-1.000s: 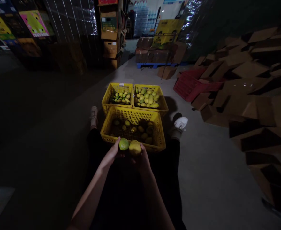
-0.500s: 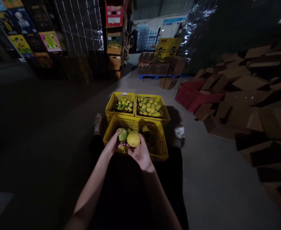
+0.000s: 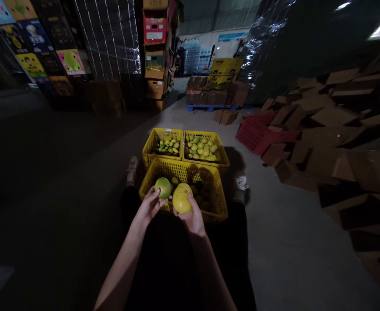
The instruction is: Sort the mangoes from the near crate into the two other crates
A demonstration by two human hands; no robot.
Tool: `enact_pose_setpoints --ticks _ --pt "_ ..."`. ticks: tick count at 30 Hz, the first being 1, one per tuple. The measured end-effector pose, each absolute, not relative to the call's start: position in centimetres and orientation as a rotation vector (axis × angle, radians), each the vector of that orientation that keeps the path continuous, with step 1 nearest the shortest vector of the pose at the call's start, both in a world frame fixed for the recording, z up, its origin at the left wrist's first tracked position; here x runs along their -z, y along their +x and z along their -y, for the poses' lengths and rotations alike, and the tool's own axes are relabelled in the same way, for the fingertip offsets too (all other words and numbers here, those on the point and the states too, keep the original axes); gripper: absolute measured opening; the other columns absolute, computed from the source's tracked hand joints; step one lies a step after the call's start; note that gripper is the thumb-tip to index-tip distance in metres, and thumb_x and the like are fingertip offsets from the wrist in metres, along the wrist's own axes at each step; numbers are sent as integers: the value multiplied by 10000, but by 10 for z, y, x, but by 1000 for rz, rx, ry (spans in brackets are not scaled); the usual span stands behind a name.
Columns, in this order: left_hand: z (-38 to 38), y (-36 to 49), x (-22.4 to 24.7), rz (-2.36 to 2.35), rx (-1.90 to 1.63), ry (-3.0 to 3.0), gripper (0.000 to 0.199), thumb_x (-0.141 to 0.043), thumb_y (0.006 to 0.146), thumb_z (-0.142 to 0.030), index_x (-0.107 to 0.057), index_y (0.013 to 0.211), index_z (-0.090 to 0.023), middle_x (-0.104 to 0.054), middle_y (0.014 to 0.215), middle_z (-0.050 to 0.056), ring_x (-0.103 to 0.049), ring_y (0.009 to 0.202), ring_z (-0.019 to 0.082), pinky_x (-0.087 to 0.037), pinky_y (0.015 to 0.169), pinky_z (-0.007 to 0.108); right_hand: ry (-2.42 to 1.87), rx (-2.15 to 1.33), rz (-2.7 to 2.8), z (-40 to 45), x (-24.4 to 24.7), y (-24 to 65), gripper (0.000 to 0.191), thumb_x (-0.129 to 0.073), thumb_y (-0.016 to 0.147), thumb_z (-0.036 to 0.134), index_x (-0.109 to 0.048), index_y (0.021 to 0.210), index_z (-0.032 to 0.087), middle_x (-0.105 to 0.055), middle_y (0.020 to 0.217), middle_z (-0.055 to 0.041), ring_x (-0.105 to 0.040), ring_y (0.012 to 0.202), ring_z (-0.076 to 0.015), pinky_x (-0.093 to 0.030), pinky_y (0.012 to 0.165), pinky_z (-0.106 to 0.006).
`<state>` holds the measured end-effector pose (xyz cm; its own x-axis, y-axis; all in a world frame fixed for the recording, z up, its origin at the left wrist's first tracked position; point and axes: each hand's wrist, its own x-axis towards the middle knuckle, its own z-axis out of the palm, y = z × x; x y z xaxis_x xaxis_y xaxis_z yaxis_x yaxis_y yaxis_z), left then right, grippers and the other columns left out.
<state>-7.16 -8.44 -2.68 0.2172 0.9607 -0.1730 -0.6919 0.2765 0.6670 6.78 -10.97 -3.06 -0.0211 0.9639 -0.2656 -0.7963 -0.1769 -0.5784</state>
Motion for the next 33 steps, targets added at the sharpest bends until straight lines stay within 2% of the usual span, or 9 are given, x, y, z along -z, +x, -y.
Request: enact_pose_setpoints --ticks 5,9,16,20,22,25,29,31,33 --pt "89 -76 30 -616 -1134 280 328 -495 879 -220 -537 1174 -82 -703 886 107 -703 732 193 -573 697 267 -754 -1530 281 113 35 76 383 -770 589 413 -638 888 215 -699 784 -17 -636 639 -169 -458 413 -244" --pt "90 -73 32 -648 -1062 250 374 -405 926 -292 -527 1171 -37 -700 781 123 -670 554 174 -565 569 262 -812 -1467 265 113 43 78 391 -772 584 458 -646 892 251 -714 830 -16 -644 635 -172 -487 422 -262" --pt "96 -63 36 -690 -1117 231 410 -486 873 -510 -583 855 -112 -657 646 77 -578 460 101 -469 427 169 -839 -1564 416 112 55 79 468 -704 583 645 -651 812 240 -638 562 -32 -632 536 -210 -517 449 -321" --pt "96 -64 40 -696 -1048 286 504 -462 833 -608 -558 729 -125 -566 497 31 -425 324 58 -320 305 145 -878 -1623 406 111 61 79 560 -680 555 708 -642 770 192 -644 557 -48 -649 574 -235 -549 509 -361" --pt "94 -66 43 -726 -1010 294 530 -469 819 -624 -573 731 -112 -566 500 35 -417 309 58 -313 292 152 -917 -1667 385 112 65 77 564 -649 618 695 -650 813 166 -662 592 -65 -659 602 -243 -557 535 -372" --pt "91 -68 48 -813 -1073 259 459 -531 827 -553 -602 810 -100 -615 592 39 -500 357 77 -412 340 173 -949 -1680 368 117 71 74 507 -643 700 614 -647 922 159 -683 665 -68 -663 611 -232 -550 534 -359" --pt "92 -71 50 -862 -1163 236 370 -552 858 -457 -624 906 -97 -662 726 59 -617 533 107 -546 537 202 -969 -1446 537 121 71 70 429 -794 621 400 -629 968 208 -679 764 -12 -640 657 -176 -533 574 -293" --pt "94 -74 50 -888 -1197 320 265 -680 788 -336 -634 923 -113 -676 794 56 -649 643 113 -561 663 205 -1006 -1264 683 120 68 71 461 -839 556 285 -627 961 224 -673 842 6 -630 759 -158 -530 673 -267" --pt "98 -78 49 -909 -1232 467 304 -779 677 -200 -643 942 -136 -679 834 35 -657 714 117 -549 746 217 -1024 -1148 825 119 65 74 544 -857 496 197 -618 984 233 -669 929 7 -619 860 -164 -516 781 -276"
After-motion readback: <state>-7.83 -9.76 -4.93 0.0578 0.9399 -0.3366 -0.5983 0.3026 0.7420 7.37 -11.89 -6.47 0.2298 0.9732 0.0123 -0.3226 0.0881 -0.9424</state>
